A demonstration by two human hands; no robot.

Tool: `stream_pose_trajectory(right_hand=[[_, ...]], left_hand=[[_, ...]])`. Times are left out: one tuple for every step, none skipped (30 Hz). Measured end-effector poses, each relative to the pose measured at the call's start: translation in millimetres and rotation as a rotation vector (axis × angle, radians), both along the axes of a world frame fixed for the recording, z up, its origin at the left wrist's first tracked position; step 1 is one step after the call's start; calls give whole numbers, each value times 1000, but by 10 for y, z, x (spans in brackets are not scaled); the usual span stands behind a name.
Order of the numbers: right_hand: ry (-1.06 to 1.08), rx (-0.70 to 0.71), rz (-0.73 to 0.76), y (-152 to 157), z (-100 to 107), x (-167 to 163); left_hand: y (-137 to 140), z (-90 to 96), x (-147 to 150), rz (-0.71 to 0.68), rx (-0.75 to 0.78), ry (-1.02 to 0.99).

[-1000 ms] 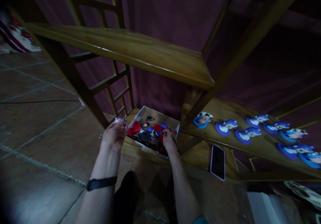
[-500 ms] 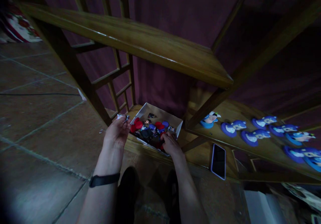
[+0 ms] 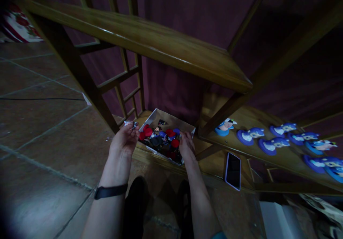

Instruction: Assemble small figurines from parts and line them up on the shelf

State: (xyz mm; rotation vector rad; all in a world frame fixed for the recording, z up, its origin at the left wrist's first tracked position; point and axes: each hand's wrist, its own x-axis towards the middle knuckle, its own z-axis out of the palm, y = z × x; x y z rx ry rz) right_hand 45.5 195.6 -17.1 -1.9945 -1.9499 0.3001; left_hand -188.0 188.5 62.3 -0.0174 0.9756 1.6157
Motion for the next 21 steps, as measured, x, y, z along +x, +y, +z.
stream_pose_trajectory(right_hand=[[-16,-18,21,-5,-6,-5],[-39,-41,45,-17,-13,-16],[-70,-66,70,-34,-22,-32],[-105,-87,91,-55,-33,-55],[-139,-100,99,-77,-43,-83],[-167,-108,99,-100,-52,-117],[-184,-114,87,-121,-59,-157],[-191,-120,64,-141,-61,-202],[-185,-131,44,-161,-60,-251],[-166,-142,31,-181,-56,-305],[-140,-147,25,-204,-49,-362],[-108,-141,39,-229,-41,-421],[-80,-116,60,-255,-34,-480],[-68,-87,83,-283,-28,-537],[-68,-58,121,-309,-23,-588],[-69,-37,166,-330,-18,-630],[-68,-33,215,-345,-13,-659],[-63,-38,263,-353,-5,-673],[-53,-50,305,-352,6,-670],[-42,-69,338,-343,19,-649],[-35,-85,359,-329,36,-610]], left_hand=[[-3,7,2,-4,-2,-5],[-5,13,4,-7,-3,-9],[-7,17,7,-9,-3,-11],[-8,21,9,-10,-3,-11],[-10,24,11,-11,-3,-11],[-11,26,12,-13,-4,-10],[-12,28,12,-15,-4,-10],[-12,29,12,-17,-4,-10],[-12,30,12,-19,-4,-11],[-12,31,11,-20,-4,-13],[-11,31,11,-19,-4,-16],[-9,31,11,-18,-5,-19],[-7,30,11,-19,-5,-22],[-4,29,13,-22,-5,-25],[-1,28,15,-27,-6,-28],[2,26,17,-34,-6,-30],[5,25,19,-43,-8,-32],[7,23,21,-51,-10,-33],[8,22,22,-56,-13,-34],[8,21,21,-59,-15,-34],[8,21,19,-59,-17,-33]])
